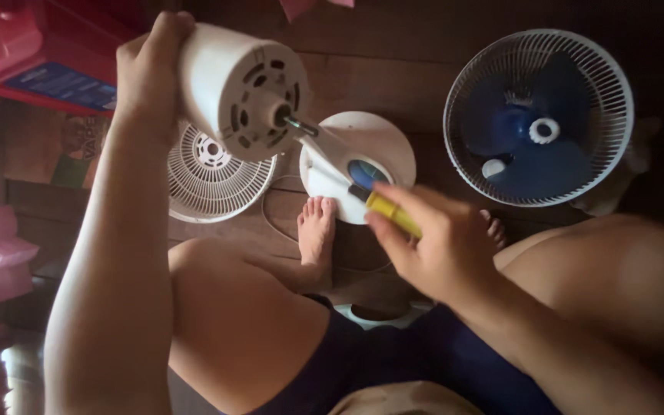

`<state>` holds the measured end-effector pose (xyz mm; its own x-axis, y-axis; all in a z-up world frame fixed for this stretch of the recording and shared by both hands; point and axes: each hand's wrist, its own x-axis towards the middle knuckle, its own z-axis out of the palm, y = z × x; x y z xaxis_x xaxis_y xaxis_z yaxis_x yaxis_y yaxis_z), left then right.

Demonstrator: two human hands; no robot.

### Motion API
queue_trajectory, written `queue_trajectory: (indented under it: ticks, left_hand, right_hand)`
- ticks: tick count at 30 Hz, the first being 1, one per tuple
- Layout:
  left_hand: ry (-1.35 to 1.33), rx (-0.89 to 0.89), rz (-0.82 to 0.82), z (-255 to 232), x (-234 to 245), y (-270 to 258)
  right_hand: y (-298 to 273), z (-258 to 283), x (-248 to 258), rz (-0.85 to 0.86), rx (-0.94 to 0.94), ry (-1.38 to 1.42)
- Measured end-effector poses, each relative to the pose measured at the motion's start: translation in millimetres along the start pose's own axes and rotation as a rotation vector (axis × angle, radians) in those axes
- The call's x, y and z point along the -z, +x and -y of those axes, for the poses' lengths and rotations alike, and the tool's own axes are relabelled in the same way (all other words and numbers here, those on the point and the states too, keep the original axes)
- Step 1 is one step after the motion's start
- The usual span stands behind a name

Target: The person uses a yellow screwdriver to tighten screws on the motor housing of a disassembled pedestal fan. They then attach the front fan cage to the motor assembly.

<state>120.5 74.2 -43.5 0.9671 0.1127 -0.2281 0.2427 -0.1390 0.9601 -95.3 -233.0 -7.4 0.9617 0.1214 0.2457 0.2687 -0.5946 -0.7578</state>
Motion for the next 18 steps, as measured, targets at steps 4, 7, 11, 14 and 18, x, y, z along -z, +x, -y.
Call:
queue_trajectory:
  ticks: [4,7,11,14,18]
  left_hand:
    - [0.034,-0.038,0.038,13,11,15]
    - [-0.019,-0.117,0.073,22,19,32]
    - [0.022,-0.091,0.035,39,35,41]
    - [0.045,-0.082,0.013,47,45,41]
    - [0.072,-0.076,-0.011,53,48,42]
  right_hand:
    - [18,-4,-6,0.0,-0.031,-0.028]
    - [28,-5,-10,-0.03,0.061,-0.039]
    - [35,-3,-16,-0.048,0.099,-0.083]
    - [38,2,-23,-0.06,0.135,-0.085]
    - [43,4,-32,-0.067,0.148,-0.101]
